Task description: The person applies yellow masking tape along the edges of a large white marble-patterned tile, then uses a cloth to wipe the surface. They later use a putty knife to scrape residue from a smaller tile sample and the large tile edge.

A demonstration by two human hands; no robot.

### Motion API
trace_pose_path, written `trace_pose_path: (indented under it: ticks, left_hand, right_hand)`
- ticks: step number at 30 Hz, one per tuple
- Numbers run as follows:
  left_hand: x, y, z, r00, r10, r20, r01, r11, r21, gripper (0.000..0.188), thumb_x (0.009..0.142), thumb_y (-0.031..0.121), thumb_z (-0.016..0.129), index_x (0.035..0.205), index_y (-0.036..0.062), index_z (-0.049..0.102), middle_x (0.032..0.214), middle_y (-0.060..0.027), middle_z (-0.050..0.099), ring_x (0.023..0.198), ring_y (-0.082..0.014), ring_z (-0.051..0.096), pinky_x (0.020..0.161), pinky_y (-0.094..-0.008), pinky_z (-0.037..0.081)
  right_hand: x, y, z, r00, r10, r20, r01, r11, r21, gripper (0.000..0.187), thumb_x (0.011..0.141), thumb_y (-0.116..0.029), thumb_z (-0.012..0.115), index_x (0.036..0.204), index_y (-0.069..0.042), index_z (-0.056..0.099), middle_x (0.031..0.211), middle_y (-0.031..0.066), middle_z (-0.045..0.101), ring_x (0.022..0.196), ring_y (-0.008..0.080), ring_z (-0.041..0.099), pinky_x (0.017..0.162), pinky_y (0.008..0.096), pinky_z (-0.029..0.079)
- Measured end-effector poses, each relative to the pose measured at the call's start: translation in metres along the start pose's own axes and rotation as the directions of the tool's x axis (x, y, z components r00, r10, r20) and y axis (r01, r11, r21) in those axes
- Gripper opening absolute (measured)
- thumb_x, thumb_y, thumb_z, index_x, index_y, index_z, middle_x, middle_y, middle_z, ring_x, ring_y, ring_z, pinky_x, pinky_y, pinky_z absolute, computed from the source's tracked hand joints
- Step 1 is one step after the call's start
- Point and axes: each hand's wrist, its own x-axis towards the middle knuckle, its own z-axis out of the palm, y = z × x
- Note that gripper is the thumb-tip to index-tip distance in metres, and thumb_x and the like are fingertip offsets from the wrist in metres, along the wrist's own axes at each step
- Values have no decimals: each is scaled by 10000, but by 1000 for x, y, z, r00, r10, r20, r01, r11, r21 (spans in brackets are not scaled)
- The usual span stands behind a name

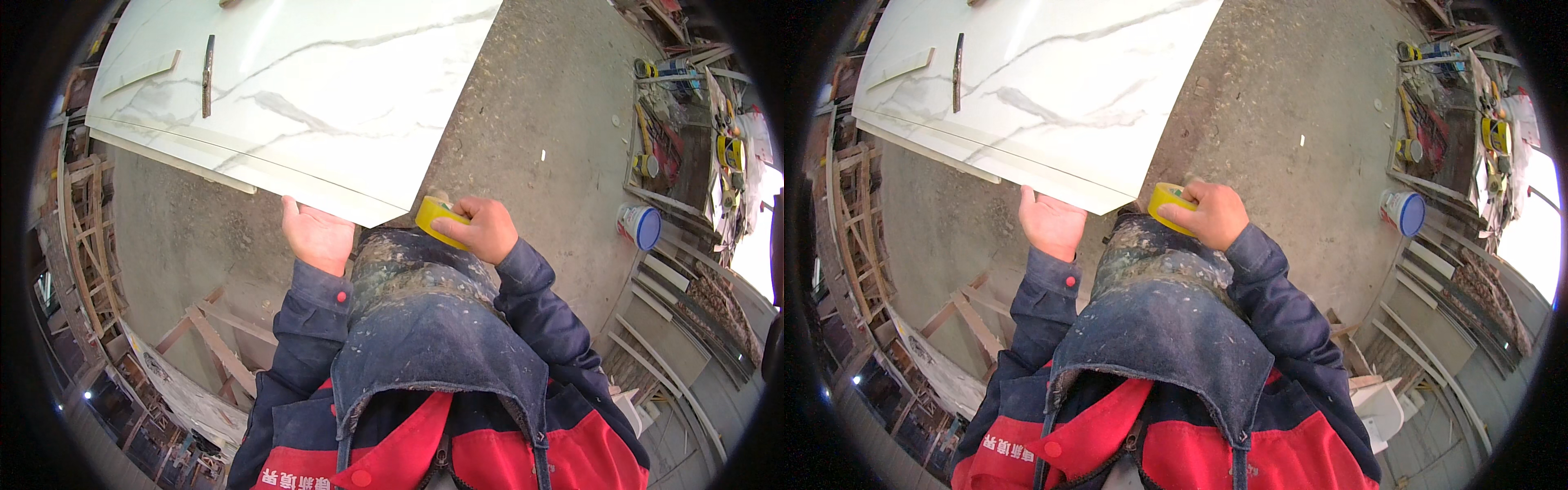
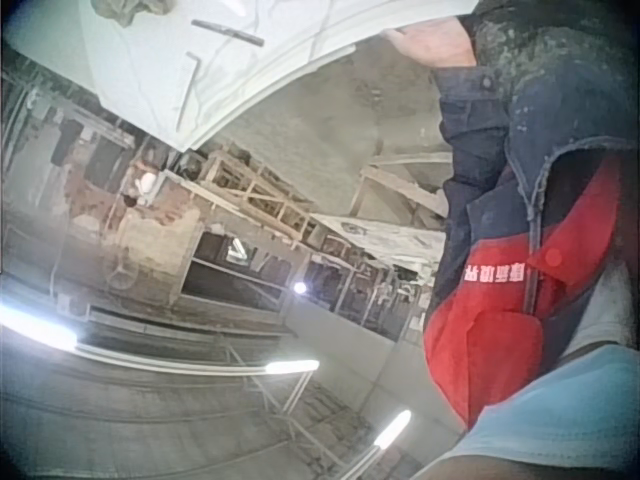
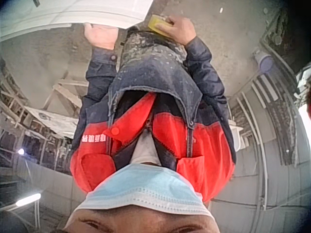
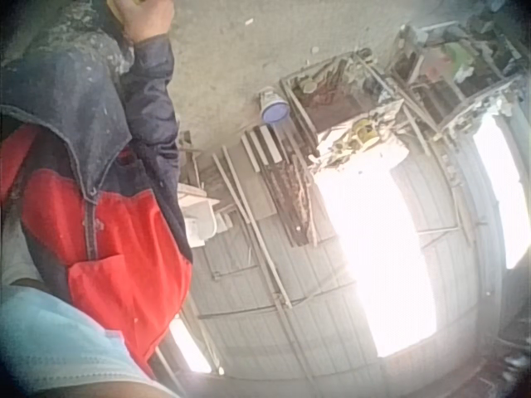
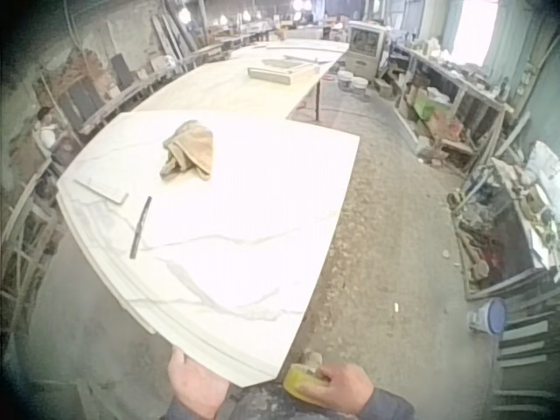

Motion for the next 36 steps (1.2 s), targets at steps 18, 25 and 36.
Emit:
trace_pose_path:
  ticks: [18, 25, 36]
  left_hand:
    - [4, 6, -16, 998, -1, 68, 5, 998, -56, 653, 1068, 518, 268, 1523, 54, 329, 1564, -133, 373, 1420, -318, 367, 1177, -491, 289]
    - [3, 42, -28, 758, 627, -180, -265, 548, 793, 623, 1046, 482, 420, 1421, -14, 448, 1375, -204, 503, 1279, -340, 485, 1090, -475, 375]
    - [132, 281, -7, 348, 766, 540, 42, -588, 808, 610, 993, 440, 505, 1375, -35, 500, 1430, -236, 461, 1344, -385, 432, 1119, -489, 346]
  right_hand:
    - [15, 10, 13, 1000, 25, 17, -25, 1000, 1, 519, 785, -503, 749, 799, 13, 695, 724, 212, 648, 640, 333, 639, 614, 426, 494]
    - [22, 13, 13, 999, 5, 43, -5, 1000, -7, 513, 797, -492, 750, 808, 16, 682, 698, 203, 624, 617, 317, 602, 615, 418, 482]
    - [15, 2, 19, 997, 73, 11, -73, 997, -34, 474, 795, -428, 776, 774, 32, 662, 649, 164, 594, 573, 215, 541, 582, 384, 465]
